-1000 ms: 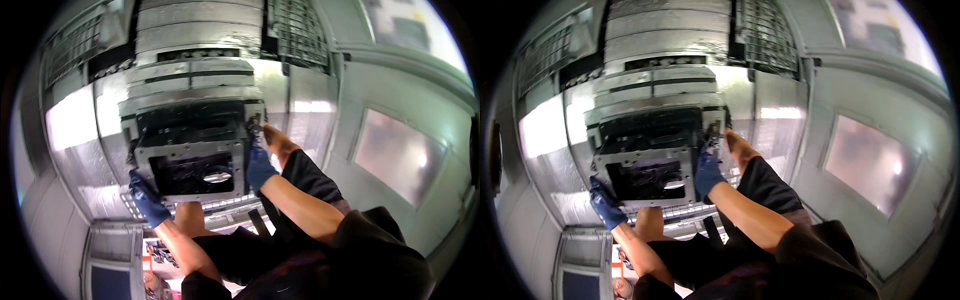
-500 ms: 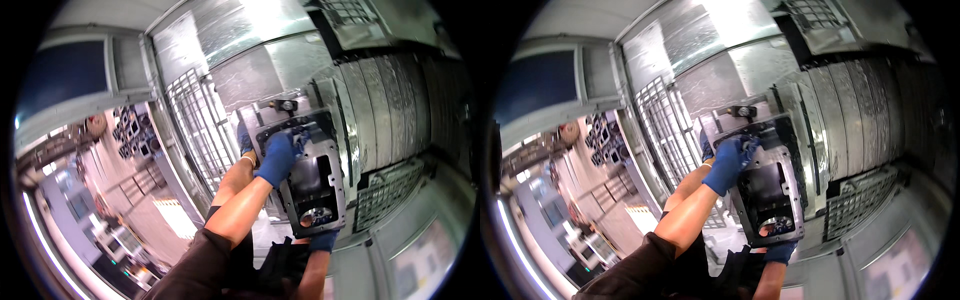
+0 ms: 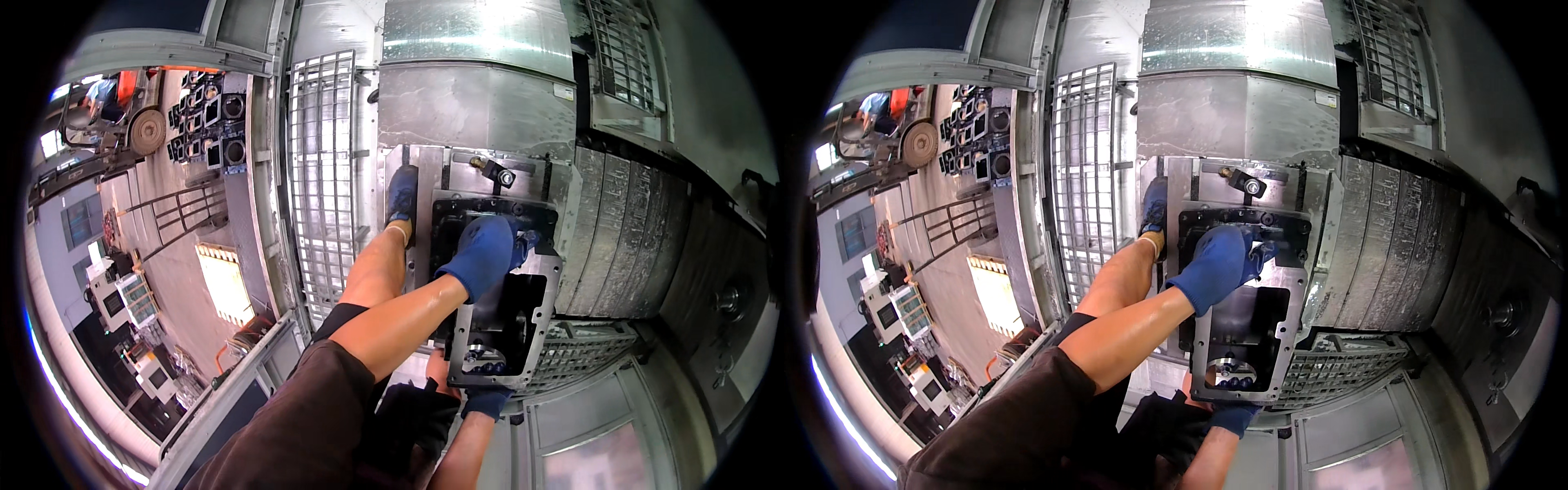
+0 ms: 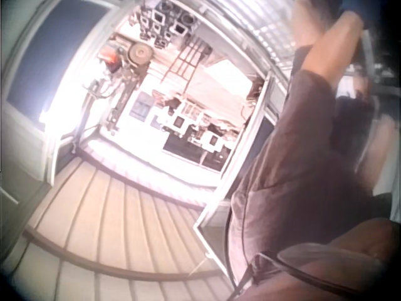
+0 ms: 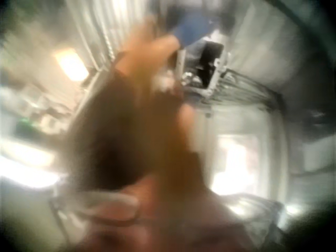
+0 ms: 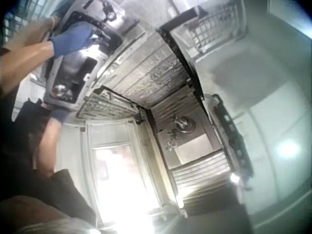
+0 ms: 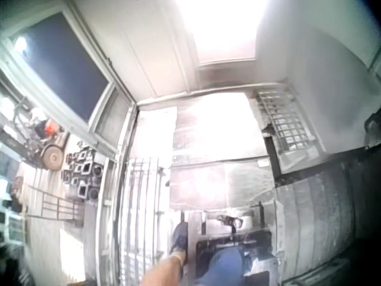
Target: The person uses an air hose to clean a metal casting, then lifts the part and places it into a CNC machine, where they secure it with a wrench.
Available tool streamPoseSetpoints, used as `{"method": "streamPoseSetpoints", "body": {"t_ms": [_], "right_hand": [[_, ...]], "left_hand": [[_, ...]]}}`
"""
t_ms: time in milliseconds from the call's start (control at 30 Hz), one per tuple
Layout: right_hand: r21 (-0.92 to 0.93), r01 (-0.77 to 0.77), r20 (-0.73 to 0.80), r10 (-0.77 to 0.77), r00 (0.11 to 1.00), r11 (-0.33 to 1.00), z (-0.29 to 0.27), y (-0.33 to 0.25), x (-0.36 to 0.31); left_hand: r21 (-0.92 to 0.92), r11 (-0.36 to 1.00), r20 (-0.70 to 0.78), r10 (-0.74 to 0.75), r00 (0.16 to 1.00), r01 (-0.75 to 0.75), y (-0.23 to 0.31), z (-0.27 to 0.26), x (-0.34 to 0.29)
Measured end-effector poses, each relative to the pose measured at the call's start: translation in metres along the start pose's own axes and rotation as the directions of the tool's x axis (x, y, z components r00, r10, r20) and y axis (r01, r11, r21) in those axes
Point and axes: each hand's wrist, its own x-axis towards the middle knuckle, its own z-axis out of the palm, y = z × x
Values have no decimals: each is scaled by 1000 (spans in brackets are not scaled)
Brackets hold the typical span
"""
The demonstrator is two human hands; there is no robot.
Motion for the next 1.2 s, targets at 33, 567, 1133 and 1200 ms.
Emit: {"method": "streamPoseSetpoints", "body": {"t_ms": [33, 567, 1133, 1200], "right_hand": [[-9, 5, 3, -5, 1000, 1000, 0, -1, 0], [-59, 44, 24, -42, 999, 997, -4, 10, 10], [-203, 77, 5, -77, 997, 976, -28, 30, 11], [-539, 320, 154, -282, 947, 779, -60, 49, 32]], "left_hand": [[-59, 998, 5, -8, 1000, 8, 0, -4, -1], [47, 999, 44, -1, 999, -1, 6, -6, 5], [-314, 949, -38, -53, 998, 38, -15, 24, 0], [-280, 960, -85, -36, 996, 11, -8, 29, 11]]}}
